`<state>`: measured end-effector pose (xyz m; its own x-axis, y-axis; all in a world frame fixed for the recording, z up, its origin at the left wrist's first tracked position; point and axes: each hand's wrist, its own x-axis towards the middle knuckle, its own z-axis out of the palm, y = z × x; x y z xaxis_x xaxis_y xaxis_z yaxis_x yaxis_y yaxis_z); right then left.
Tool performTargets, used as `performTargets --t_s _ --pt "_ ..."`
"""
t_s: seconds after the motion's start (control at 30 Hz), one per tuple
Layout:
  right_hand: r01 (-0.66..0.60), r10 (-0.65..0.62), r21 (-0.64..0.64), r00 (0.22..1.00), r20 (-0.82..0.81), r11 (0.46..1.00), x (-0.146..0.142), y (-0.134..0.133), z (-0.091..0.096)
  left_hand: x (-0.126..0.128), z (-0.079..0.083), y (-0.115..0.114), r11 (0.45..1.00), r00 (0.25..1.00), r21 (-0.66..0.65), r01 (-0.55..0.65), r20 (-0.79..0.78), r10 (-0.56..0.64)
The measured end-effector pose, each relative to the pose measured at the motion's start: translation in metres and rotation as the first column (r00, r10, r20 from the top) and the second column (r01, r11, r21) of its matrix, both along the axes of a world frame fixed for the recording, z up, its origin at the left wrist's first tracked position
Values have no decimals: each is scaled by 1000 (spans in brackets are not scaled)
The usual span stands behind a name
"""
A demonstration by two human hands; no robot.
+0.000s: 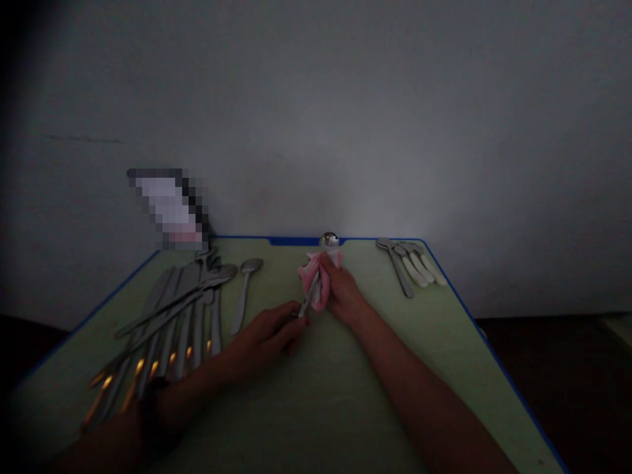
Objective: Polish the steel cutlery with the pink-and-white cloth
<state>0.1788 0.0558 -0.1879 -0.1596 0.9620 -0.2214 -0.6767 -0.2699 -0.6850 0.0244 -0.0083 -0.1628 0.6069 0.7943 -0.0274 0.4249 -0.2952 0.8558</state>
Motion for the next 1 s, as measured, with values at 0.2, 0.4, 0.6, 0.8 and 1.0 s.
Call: performTargets --t_s 0.2,0.4,0.6,0.8,1.0 --pt "-5 4 -28 1000 -5 1000 1 0 1 0 0 1 1000 1000 2 -3 -21 3" --pt "-29 29 -8 999 24 1000 0 -2 3 0 4 1 1000 999 2 9 -51 -9" --pt "-19 18 27 998 56 999 -1 -3 4 0 3 2 1000 998 5 18 -59 -18" --pt "-20 19 29 999 50 999 -1 -3 3 0 -3 2 1000 1000 7 9 -17 -9" --pt "-33 32 14 998 60 999 0 -1 0 0 -5 2 1000 1000 -7 2 7 -2"
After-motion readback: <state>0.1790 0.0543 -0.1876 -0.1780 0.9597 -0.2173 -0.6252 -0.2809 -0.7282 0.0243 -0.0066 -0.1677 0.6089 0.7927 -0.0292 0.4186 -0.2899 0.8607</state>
